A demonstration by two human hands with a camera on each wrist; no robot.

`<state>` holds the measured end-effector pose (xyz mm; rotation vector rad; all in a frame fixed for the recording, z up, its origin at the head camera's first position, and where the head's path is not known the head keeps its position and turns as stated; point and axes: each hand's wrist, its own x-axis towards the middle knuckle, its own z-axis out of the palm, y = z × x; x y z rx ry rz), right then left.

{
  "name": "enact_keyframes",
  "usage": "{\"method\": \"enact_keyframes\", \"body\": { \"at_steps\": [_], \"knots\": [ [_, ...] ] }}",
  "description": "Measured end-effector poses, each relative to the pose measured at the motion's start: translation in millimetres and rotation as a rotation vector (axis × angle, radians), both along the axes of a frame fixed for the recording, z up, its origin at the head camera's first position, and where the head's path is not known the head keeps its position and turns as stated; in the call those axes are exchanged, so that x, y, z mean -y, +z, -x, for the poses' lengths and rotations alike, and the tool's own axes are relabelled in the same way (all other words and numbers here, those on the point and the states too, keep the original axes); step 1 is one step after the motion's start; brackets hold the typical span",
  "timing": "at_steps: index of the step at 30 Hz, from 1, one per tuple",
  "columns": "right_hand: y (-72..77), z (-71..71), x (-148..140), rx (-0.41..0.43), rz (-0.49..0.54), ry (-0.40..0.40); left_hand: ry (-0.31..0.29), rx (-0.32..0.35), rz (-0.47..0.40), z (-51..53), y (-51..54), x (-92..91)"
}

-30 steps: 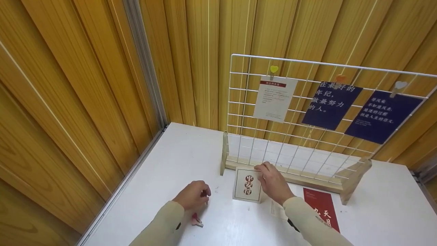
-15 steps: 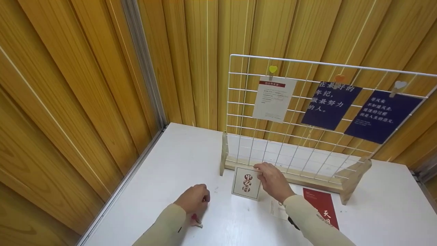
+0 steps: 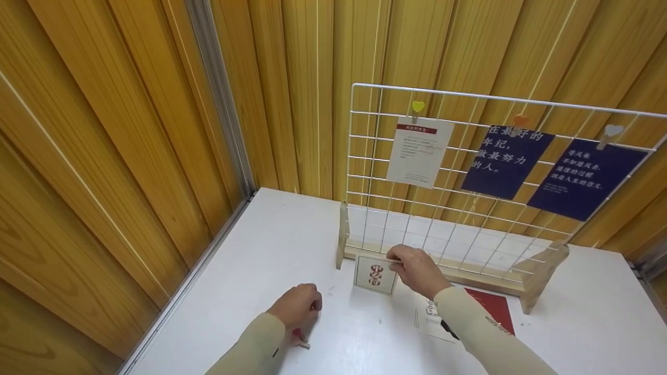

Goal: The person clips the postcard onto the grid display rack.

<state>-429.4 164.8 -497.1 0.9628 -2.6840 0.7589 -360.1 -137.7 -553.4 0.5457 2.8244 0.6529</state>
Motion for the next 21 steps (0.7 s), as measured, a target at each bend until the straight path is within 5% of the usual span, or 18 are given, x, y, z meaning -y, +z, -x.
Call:
{"method": "enact_keyframes", "body": {
  "at_steps": [21],
  "knots": [
    [14.3, 9.5, -2.1, -0.090, 0.038, -0.040, 0.010, 0.028, 0.005, 1.1, -0.8, 1.2]
  ]
}}
